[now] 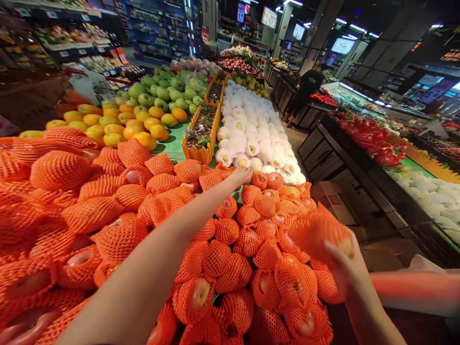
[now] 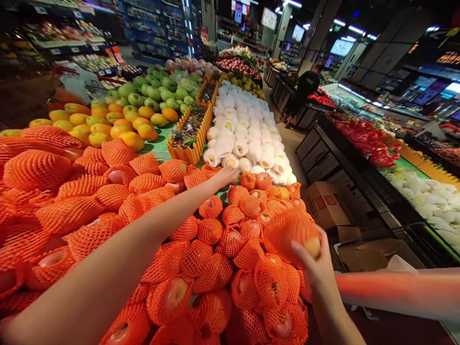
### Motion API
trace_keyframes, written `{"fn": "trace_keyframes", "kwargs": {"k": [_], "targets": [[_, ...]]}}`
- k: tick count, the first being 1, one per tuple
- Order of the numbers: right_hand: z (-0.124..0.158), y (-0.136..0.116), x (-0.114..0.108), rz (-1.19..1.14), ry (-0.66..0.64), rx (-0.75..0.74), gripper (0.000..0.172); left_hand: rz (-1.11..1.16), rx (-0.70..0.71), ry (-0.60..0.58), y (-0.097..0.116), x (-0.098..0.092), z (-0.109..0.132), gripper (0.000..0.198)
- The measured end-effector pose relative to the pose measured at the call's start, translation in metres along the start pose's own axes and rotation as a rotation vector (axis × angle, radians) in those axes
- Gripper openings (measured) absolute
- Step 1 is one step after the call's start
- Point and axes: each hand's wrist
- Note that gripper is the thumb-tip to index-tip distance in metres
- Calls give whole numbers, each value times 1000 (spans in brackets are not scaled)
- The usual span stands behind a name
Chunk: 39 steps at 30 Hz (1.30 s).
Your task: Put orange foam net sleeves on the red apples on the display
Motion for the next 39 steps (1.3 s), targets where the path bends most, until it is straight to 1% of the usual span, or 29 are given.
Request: {"fn": "trace_keyframes", "kwargs": {"k": [1,2,4,5,6,7,8,9,10,12,13,15,17,19,21,23,25,27,29,30,32,34,36,38,39], "targets": [[-18,-8,13,-16,-6,24,66,-11,7,15,0,-17,10,21],[-39,-16,30,-22,-12,43,73,-27,23,26,-1,-37,22,22],[-82,-31,77,31,-14,29,80,-64,56,48,-3,-78,57,25],[-101,-37,103,99,-41,7,80,-119,112,54,-1,-98,78,36],[-118,-42,130,195,-59,-23,79,-161,123,85,1,-115,102,50],[-132,-47,157,325,-75,-65,77,-178,108,114,6,-128,126,59],[-142,-51,183,456,-96,-117,75,-171,80,145,13,-137,150,65],[-150,-54,206,600,-152,-187,75,-147,57,168,22,-140,174,70],[-155,-56,227,758,-224,-243,76,-113,42,181,32,-139,197,75],[-161,-58,263,1030,-367,-284,77,-47,16,147,53,-126,238,80],[-163,-57,278,1128,-417,-265,77,-17,9,118,63,-117,255,81],[-165,-54,301,1233,-460,-200,79,30,2,78,81,-96,281,84],[-166,-48,316,1276,-474,-177,84,72,-5,72,92,-77,297,88],[-168,-41,325,1314,-502,-188,89,98,-39,85,98,-64,301,85],[-169,-35,326,1333,-542,-212,95,92,-90,76,99,-54,297,76],[-169,-31,322,1340,-583,-246,102,47,-164,17,96,-46,287,65],[-163,-30,315,1323,-585,-316,108,-9,-252,-51,92,-38,275,57],[-150,-33,309,1243,-512,-469,106,-59,-291,-97,90,-33,265,57],[-129,-41,303,1093,-420,-680,93,-97,-274,-116,91,-32,259,62],[-117,-48,299,1009,-396,-782,85,-111,-264,-114,92,-33,257,65],[-91,-63,291,865,-404,-928,74,-137,-280,-74,94,-40,259,68],[-66,-81,276,756,-441,-1000,67,-190,-326,-2,92,-56,268,61],[-41,-99,253,659,-476,-1044,60,-290,-405,74,85,-77,283,56],[-18,-115,223,575,-512,-1107,53,-398,-514,138,72,-101,303,60],[-7,-122,206,547,-521,-1145,51,-436,-569,155,65,-111,314,57]]}}
Point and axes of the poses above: each hand's wrist, its own z-axis away from the middle knuckle, its own x-axis out of the palm, y = z × x, and after that the axes turned 10 degrees about z, right-handed
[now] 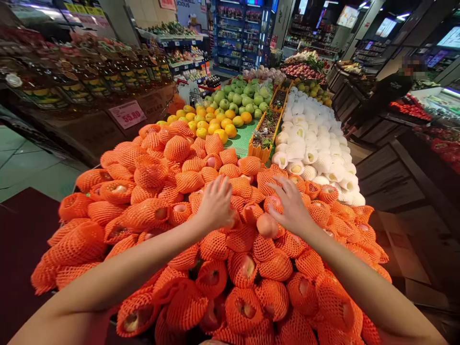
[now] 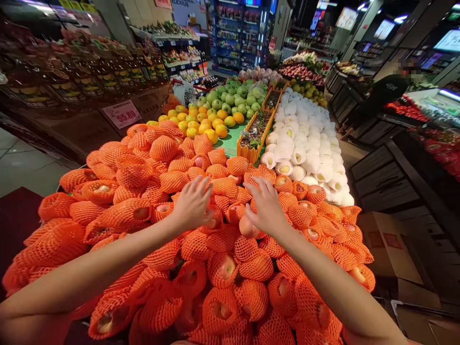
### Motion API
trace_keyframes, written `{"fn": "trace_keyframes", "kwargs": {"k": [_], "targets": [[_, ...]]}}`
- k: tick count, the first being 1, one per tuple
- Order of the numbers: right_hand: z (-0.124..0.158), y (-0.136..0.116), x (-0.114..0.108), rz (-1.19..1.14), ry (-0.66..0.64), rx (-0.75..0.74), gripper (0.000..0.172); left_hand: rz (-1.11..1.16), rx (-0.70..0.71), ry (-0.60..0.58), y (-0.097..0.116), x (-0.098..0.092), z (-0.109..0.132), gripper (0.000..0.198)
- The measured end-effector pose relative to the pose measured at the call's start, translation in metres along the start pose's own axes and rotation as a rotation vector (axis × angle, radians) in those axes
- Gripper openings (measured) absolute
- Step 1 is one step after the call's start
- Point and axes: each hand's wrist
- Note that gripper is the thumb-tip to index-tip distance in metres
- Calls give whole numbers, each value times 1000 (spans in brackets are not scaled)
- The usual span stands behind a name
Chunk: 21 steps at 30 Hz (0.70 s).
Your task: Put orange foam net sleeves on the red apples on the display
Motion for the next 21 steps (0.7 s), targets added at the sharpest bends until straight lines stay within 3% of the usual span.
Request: {"fn": "trace_keyframes", "kwargs": {"k": [3,6,9,11,13,14,16,18,21], "targets": [[32,-28,-45,-14,52,-81,45,-31,-88,12,-35,-12,12,26],[60,-50,-79,-150,25,-27,38,41,-2,244,-39,-18,33,20],[84,-68,-93,-516,-80,243,39,193,307,639,-12,-16,71,20],[100,-82,-89,-917,-118,510,46,341,641,768,14,-9,103,18],[121,-100,-74,-1350,-244,732,58,465,987,659,39,1,135,12],[133,-111,-63,-1525,-357,796,62,498,1061,519,49,6,150,10],[162,-134,-40,-1721,-613,799,54,511,1066,316,63,14,174,10],[193,-155,-20,-1753,-687,716,34,495,970,331,69,18,190,14],[233,-175,-3,-1714,-611,603,27,451,852,499,75,15,205,14]]}}
Point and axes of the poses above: each hand's wrist, its own z-axis away from the middle knuckle, its own x-axis out of the palm, y = z × x, and after that the axes turned 10 degrees about z, right-handed
